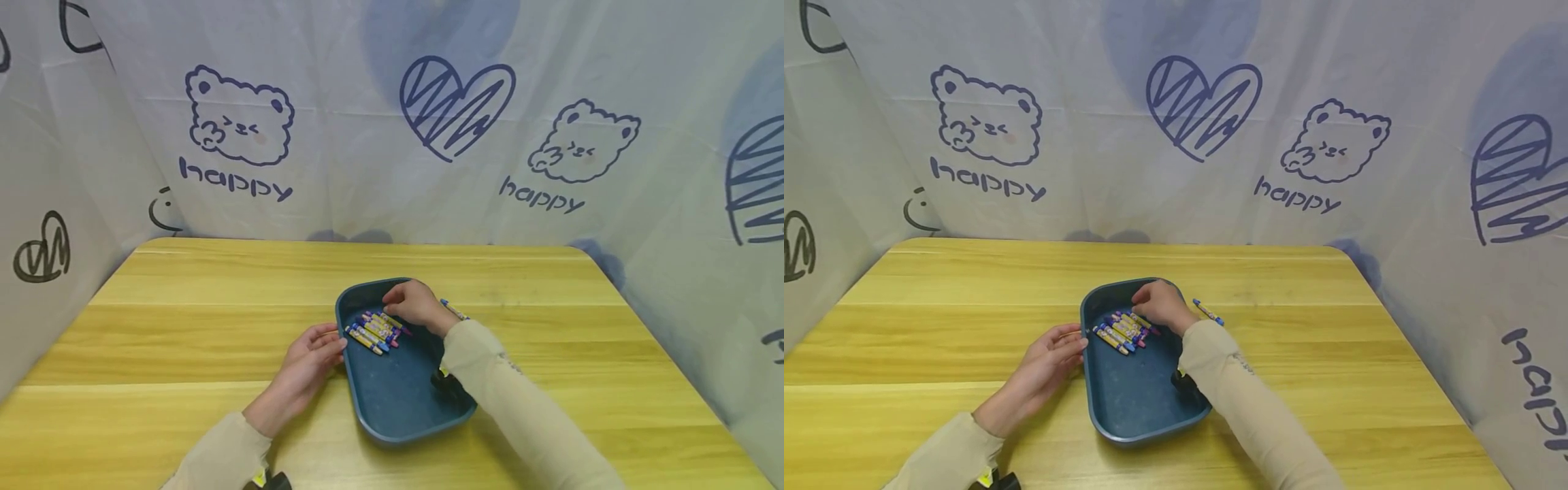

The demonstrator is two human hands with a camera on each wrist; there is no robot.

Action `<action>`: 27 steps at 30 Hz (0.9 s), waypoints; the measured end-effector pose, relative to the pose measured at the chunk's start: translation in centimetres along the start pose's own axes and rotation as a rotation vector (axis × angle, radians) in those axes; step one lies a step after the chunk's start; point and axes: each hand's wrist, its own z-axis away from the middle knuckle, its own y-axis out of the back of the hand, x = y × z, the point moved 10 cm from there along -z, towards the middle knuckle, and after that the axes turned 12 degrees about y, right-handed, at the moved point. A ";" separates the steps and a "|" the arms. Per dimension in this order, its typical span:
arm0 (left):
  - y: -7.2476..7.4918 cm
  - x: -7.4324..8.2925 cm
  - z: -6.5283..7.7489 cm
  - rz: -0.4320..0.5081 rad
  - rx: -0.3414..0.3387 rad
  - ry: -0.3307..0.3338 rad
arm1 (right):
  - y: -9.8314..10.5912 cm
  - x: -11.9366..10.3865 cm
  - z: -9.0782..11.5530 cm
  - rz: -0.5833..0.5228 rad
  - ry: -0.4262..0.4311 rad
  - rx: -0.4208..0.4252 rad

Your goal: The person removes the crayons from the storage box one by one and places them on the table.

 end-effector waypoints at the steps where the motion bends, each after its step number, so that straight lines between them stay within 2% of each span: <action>1: 0.0 0.0 0.0 0.002 -0.001 -0.003 | 0.0 0.0 0.0 0.009 -0.002 0.004; 10: 0.1 0.2 0.1 0.007 -0.008 -0.007 | -0.9 0.1 -0.4 0.019 -0.024 -0.037; 20: -0.4 0.4 0.0 -0.001 -0.035 -0.019 | -0.7 0.8 -0.1 0.021 -0.069 -0.034; 27: -0.1 0.1 0.1 0.007 -0.019 -0.017 | -1.3 1.3 -0.1 0.002 -0.093 -0.053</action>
